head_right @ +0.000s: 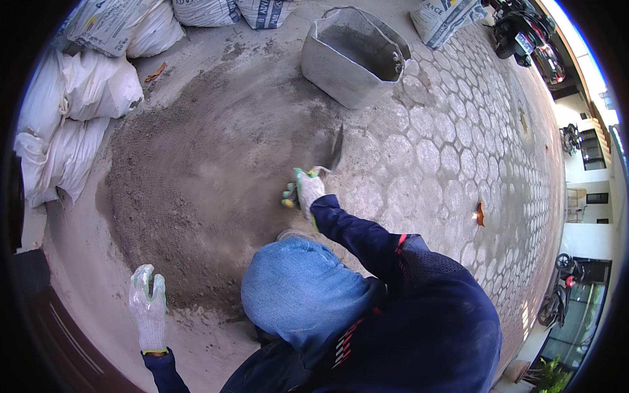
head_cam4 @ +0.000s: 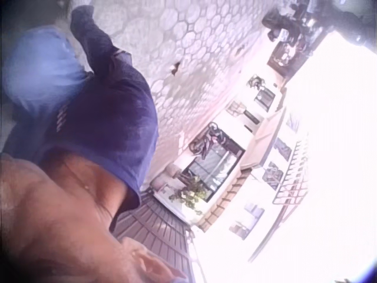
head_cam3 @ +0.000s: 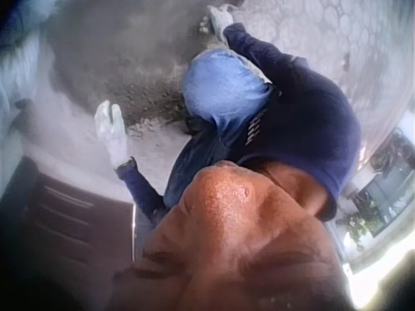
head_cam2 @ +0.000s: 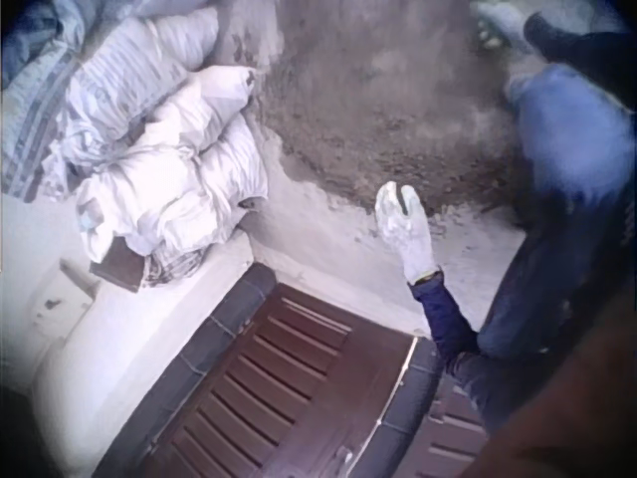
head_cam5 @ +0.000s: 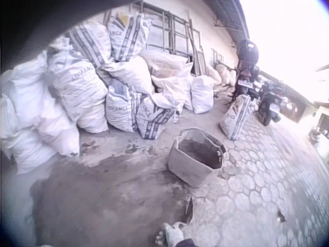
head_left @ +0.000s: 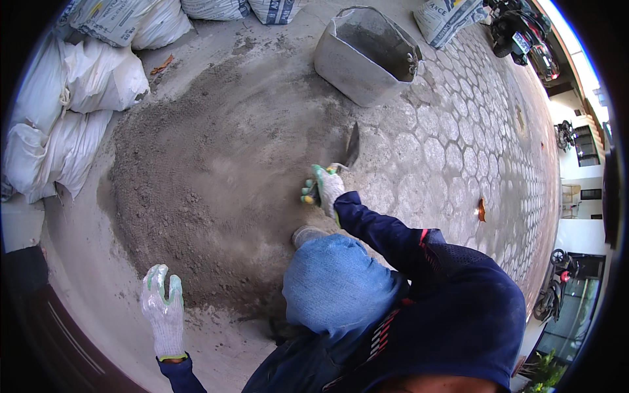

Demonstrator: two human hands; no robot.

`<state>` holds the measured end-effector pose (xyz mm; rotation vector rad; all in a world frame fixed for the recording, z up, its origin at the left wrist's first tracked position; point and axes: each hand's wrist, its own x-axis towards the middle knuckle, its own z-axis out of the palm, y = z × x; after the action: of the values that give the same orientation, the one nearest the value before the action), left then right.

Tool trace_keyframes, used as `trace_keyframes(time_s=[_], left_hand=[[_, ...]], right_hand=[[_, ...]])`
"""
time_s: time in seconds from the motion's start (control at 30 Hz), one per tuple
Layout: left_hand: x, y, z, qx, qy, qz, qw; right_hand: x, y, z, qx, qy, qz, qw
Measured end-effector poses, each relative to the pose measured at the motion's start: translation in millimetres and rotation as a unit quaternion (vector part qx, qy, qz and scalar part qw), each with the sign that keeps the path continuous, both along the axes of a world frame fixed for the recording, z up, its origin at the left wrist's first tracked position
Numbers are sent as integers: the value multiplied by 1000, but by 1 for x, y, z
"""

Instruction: The person puts on green work gloves, then uses a trowel to scoop a pile of dry cement from the floor into a large fabric bag. The person repeatedly scoops and transfers the material until the pile is mostly cleared.

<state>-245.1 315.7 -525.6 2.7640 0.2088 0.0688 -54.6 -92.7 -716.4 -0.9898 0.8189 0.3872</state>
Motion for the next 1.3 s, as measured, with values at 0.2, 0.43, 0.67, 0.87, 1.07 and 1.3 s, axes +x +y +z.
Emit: trace_keyframes(time_s=[0.2, 0.43, 0.67, 0.87, 1.07, 1.3], left_hand=[[-47, -21, 42, 29, 48, 129, 990], [-147, -51, 46, 17, 19, 145, 989], [-236, -10, 48, 132, 129, 92, 979], [-180, 9, 72, 102, 105, 120, 982], [-105, 7, 88, 113, 78, 73, 988], [-96, 17, 89, 157, 66, 24, 985]], right_hand=[[26, 203, 48, 99, 43, 287, 952], [33, 172, 64, 104, -76, 237, 963], [130, 10, 25, -187, -123, 166, 960], [172, -111, 62, -389, -87, 352, 847], [211, -168, 79, -422, -87, 333, 839], [209, -148, 33, -377, -95, 228, 893]])
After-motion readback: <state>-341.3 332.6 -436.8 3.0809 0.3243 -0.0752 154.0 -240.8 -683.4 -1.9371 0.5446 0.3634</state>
